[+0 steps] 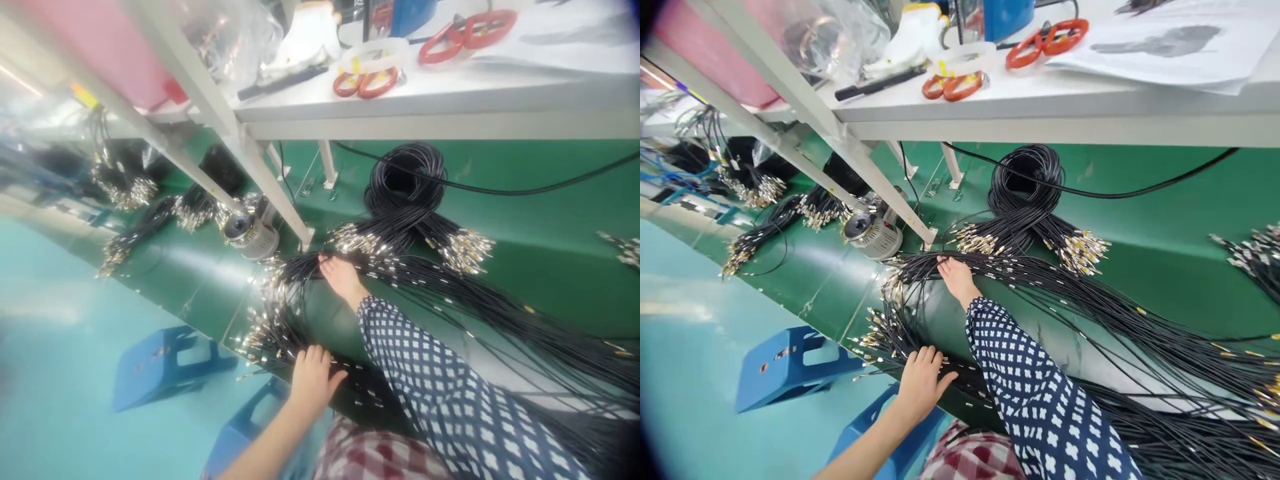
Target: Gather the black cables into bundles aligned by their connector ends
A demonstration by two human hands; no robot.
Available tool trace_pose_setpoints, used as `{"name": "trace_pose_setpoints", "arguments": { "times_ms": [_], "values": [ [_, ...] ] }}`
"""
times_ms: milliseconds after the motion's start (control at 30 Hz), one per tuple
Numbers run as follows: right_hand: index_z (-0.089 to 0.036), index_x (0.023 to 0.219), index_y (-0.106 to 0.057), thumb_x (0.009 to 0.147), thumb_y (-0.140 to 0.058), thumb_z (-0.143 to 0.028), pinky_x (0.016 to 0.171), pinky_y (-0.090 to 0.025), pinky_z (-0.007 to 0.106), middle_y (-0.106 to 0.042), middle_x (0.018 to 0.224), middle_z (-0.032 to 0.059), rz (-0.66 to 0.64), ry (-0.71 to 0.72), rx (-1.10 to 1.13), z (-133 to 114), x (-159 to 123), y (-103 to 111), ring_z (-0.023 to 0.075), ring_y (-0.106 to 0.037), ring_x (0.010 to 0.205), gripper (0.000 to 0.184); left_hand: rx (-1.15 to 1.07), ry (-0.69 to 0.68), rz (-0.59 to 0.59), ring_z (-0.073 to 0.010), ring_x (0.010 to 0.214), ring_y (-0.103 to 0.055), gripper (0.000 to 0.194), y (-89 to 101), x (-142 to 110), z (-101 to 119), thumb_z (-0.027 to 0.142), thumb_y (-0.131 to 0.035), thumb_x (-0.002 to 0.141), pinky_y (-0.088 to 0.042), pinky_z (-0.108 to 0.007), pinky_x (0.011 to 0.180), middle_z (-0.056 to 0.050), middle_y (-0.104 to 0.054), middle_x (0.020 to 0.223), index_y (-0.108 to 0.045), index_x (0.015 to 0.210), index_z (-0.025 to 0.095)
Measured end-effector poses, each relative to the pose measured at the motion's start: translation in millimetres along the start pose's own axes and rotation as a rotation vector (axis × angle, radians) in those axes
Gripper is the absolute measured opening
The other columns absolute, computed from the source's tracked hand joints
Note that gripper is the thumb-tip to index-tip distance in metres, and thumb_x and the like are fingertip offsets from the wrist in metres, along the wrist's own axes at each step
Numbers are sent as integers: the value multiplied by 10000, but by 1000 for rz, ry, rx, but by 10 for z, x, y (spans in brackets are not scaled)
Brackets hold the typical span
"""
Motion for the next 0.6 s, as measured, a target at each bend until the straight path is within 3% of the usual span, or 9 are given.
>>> {"name": "trace_pose_setpoints", "arguments": {
  "times_ms": [133, 200, 267, 333, 433, 533, 600],
  "values": [
    [-148, 994, -592, 967, -474, -300, 813, -534, 334, -658, 996, 50, 22, -102, -123, 149, -95, 123, 148, -642, 903, 194, -96, 127, -84, -269, 995, -592, 407, 18, 226, -311, 444, -372, 949, -433, -410, 847, -113, -659, 1021, -676, 943, 173],
    [-115, 937, -615, 904, -598, -297, 708, -534, 322, -658, 855, 35, 14, -157, -222, 221, -192, 169, 143, -636, 739, 186, -128, 270, -175, -245, 1052, -601, 384, 17, 480, -596, 383, -319, 967, -436, -379, 871, -97, -638, 1131, -638, 1082, 203],
    [-113, 868, -627, 805, -711, -242, 633, -506, 290, -636, 691, 13, 17, -150, -310, 171, -266, 199, 131, -600, 604, 166, -116, 384, -215, -258, 1009, -640, 390, 47, 786, -876, 311, -344, 944, -465, -370, 815, -146, -577, 1262, -541, 1251, 172],
    [-131, 895, -627, 715, -777, -205, 602, -473, 257, -605, 601, -17, 51, -64, -363, -38, -295, 203, 117, -565, 546, 246, -98, 466, -232, -295, 966, -664, 468, 88, 1076, -1104, 262, -381, 906, -480, -384, 776, -214, -587, 1228, -443, 1341, 101],
    [-175, 974, -616, 684, -796, -254, 590, -440, 206, -585, 619, -61, 76, 147, -378, -534, -291, 77, 87, -533, 553, 351, -77, 485, -230, -292, 946, -676, 558, 178, 1359, -1266, 252, -377, 895, -489, -367, 776, -211, -651, 1085, -320, 1415, 58],
    [-161, 831, -644, 814, -674, -323, 535, -406, 181, -582, 621, -46, -56, 340, -360, -975, -288, -258, 65, -500, 517, 166, -9, 423, -206, -308, 1026, -644, 588, 271, 1366, -1287, 267, -427, 876, -488, -391, 814, -216, -570, 1249, -316, 1432, 112],
    [-148, 784, -651, 919, -525, -378, 498, -381, 168, -608, 642, -18, -154, 401, -286, -1141, -287, -476, 57, -498, 508, 295, 50, 361, -213, -334, 1104, -595, 562, 285, 1252, -1291, 255, -542, 808, -471, -422, 866, -186, -479, 1372, -448, 1355, 173]
  ]
}}
Point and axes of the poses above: each hand's wrist, its own x-axis towards the middle knuckle, its own y-axis out of the back of the hand, z = x × y, the point moved 7 cm from there along x, towards the middle knuckle
